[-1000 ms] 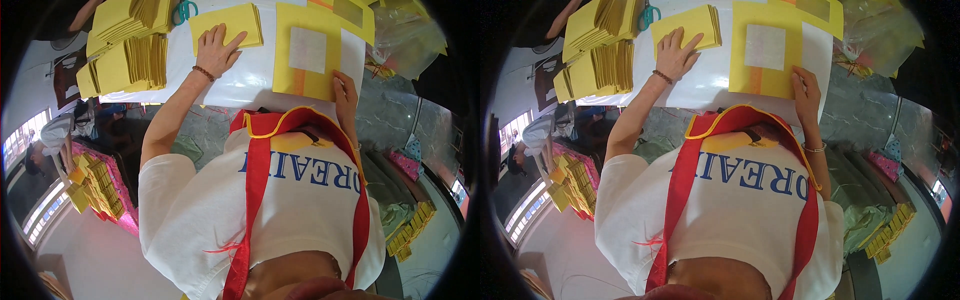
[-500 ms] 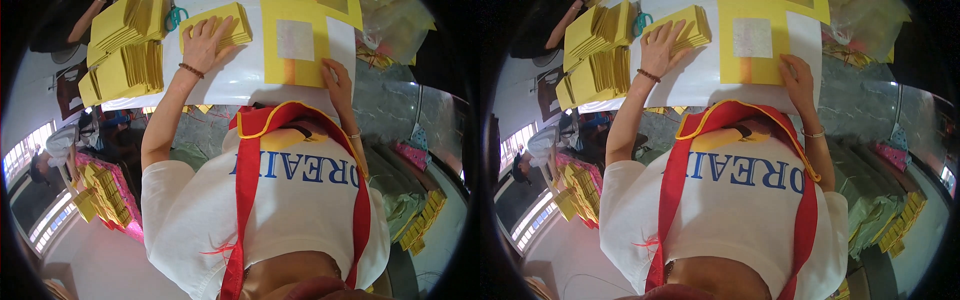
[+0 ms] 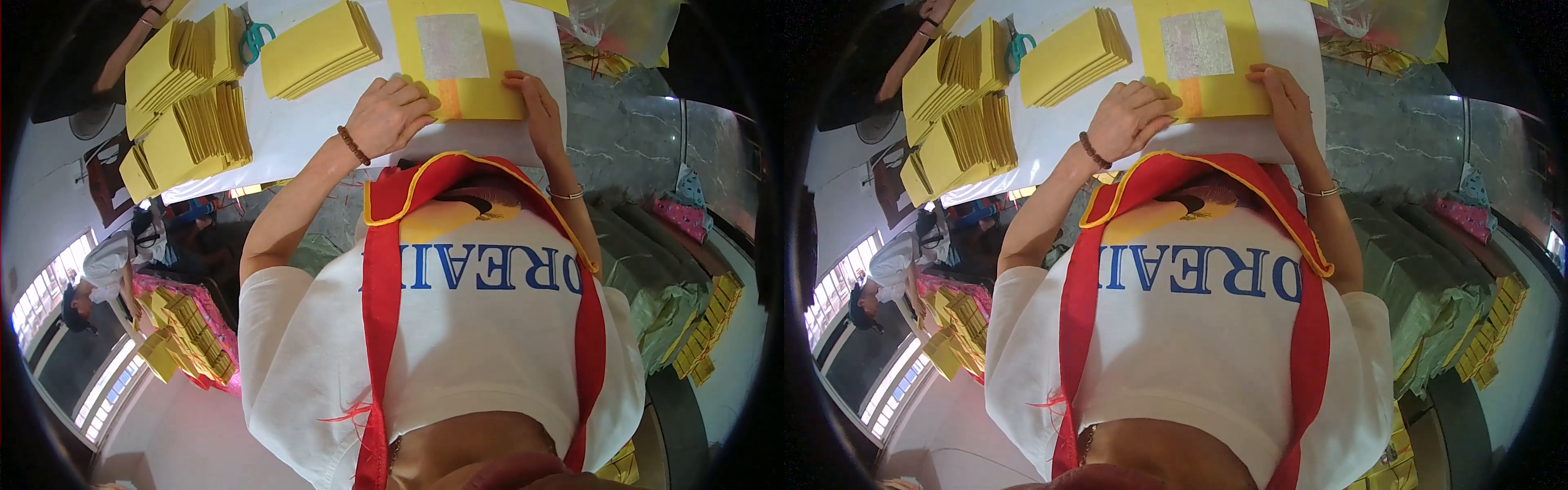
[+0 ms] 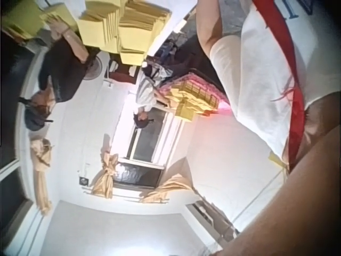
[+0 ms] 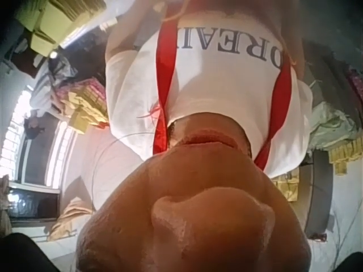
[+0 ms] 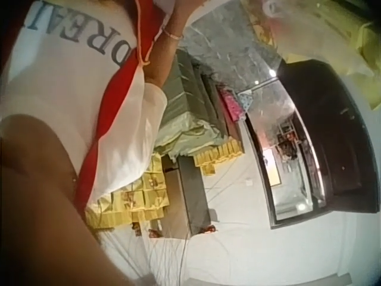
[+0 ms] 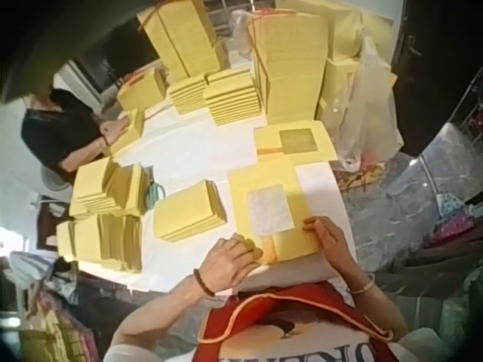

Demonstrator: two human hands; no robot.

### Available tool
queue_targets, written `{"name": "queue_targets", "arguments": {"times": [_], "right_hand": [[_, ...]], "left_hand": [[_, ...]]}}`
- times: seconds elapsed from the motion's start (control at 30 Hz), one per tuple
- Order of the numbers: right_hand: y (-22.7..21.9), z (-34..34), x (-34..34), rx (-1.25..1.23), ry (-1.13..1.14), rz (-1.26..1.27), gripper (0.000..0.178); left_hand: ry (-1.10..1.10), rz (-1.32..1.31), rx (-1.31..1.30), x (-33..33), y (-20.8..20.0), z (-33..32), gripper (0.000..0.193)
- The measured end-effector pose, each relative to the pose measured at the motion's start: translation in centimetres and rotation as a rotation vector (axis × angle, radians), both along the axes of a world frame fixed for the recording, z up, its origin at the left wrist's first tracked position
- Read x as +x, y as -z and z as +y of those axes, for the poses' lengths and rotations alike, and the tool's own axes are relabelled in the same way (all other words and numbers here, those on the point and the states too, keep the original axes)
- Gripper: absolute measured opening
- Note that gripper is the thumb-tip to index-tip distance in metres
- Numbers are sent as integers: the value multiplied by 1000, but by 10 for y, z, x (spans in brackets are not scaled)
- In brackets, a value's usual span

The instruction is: Folding sheets of yellow paper into uniform rectangular shapes at a work table.

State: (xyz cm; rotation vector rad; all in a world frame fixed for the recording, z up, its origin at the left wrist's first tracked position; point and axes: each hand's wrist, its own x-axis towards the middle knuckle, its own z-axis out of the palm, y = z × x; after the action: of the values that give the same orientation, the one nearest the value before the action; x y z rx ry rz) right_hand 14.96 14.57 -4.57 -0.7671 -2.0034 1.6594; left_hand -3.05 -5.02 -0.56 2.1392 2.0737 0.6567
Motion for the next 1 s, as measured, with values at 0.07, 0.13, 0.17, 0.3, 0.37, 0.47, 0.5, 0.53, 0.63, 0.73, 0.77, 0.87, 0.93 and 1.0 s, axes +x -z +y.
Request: {"name": "queue_targets", "arguments": {"times": [0.07, 0.13, 0.17, 0.3, 0.37, 0.47, 0.5, 0.53, 0.63, 0.73, 0.77, 0.87, 0.93, 1.0], "right_hand": [[2, 1, 1, -15, 2, 15, 35], [5, 2, 1, -71, -2, 44, 37], [4, 1, 1, -71, 0, 45, 37], [1, 1, 0, -48, -4, 16, 37], [0, 1, 0, -52, -9, 21, 38], [-1, 1, 0, -35, -12, 11, 37], [0, 0, 0, -42, -11, 17, 38], [0, 0, 0, -49, -9, 23, 38], [2, 2, 0, -70, -12, 25, 38], [1, 5, 2, -22, -76, 37, 40], [3, 6, 3, -22, -77, 37, 40], [12, 8, 7, -72, -124, 118, 30], [14, 4, 7, 80, -121, 87, 26], [18, 4, 3, 38, -76, 40, 25]], "left_hand": [[24, -60, 1, -1, 2, 3, 19], [13, -198, 66, -2, 3, 6, 14], [15, -197, 66, -3, 3, 7, 14], [-31, -327, 0, -7, 4, 9, 12], [-63, -368, -40, -7, 4, 10, 12], [-136, -509, -117, -8, 4, 11, 13], [-154, -554, -159, -9, 3, 12, 13], [-171, -598, -200, -10, 3, 12, 14], [-205, -672, -242, -12, 4, 13, 15], [-254, -763, -288, -14, 5, 14, 17], [-254, -764, -288, -15, 6, 14, 17], [-303, -820, -283, -17, 8, 15, 18], [-312, -893, -278, -17, 8, 16, 19], [-324, -904, -312, -20, 7, 17, 20]]}}
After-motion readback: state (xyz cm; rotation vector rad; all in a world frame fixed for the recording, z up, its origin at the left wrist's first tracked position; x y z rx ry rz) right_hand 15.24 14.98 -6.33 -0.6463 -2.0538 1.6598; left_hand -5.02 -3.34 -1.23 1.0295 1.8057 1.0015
